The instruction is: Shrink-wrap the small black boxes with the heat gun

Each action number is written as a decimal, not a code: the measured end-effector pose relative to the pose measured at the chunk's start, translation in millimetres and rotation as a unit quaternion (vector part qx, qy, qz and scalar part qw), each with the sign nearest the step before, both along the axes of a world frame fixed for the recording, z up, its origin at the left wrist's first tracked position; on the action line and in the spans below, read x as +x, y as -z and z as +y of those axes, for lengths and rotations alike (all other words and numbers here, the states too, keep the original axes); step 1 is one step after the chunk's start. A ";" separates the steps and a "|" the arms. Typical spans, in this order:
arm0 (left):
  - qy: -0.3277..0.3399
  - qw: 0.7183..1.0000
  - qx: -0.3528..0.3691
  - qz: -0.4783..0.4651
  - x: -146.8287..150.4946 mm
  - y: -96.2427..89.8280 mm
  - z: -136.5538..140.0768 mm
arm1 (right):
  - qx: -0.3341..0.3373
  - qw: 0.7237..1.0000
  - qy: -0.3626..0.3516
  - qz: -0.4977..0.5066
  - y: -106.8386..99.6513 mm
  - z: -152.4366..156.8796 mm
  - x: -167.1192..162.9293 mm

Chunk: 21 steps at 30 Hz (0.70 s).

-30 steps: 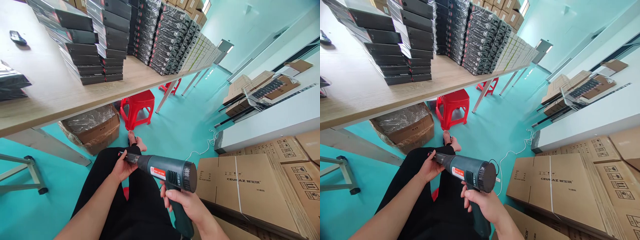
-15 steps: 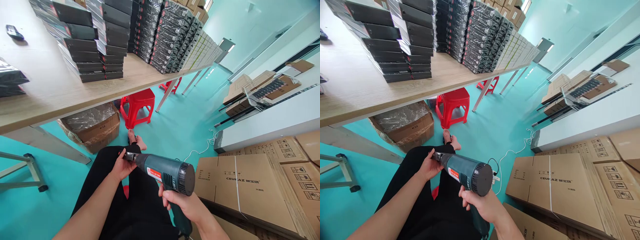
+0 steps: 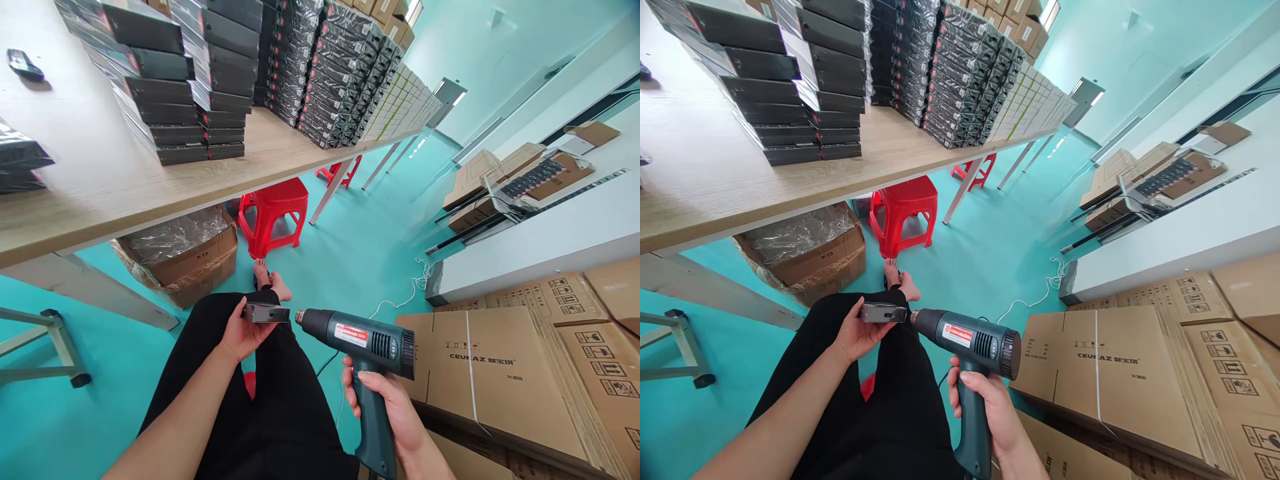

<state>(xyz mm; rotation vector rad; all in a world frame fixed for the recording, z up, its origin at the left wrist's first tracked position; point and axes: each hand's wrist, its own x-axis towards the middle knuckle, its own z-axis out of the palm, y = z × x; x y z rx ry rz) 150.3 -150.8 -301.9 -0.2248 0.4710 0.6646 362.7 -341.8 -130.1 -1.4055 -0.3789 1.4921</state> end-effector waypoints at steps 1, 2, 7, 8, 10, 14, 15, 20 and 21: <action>0.002 1.000 0.001 0.004 -0.4 0.2 -0.1 | 0.000 1.000 0.003 0.002 1.1 -0.7 0.3; 0.006 1.000 0.003 0.009 -1.0 0.4 -0.3 | -0.001 1.000 0.006 0.005 2.1 -1.2 0.6; 0.019 0.997 0.038 0.066 -0.4 2.6 -1.9 | 0.000 1.000 0.008 0.018 4.6 -4.2 2.9; 0.011 0.996 0.051 0.077 1.1 3.2 -2.3 | 0.000 1.000 0.010 0.019 4.5 -5.7 4.0; -0.004 0.993 0.067 0.101 5.0 4.9 -2.5 | -0.004 1.000 0.014 0.018 4.1 -9.9 6.8; -0.025 0.981 0.047 0.185 10.2 10.5 -0.3 | -0.016 1.000 0.018 0.013 3.7 -22.1 12.2; -0.030 0.979 0.040 0.200 10.2 11.9 0.6 | -0.022 1.000 0.018 0.012 3.8 -25.3 13.0; -0.055 0.978 0.030 0.199 7.9 16.1 3.4 | -0.061 0.998 0.009 0.025 3.7 -37.2 10.8; -0.057 0.978 0.028 0.198 7.8 16.6 3.4 | -0.064 0.997 0.005 0.030 3.4 -38.2 9.3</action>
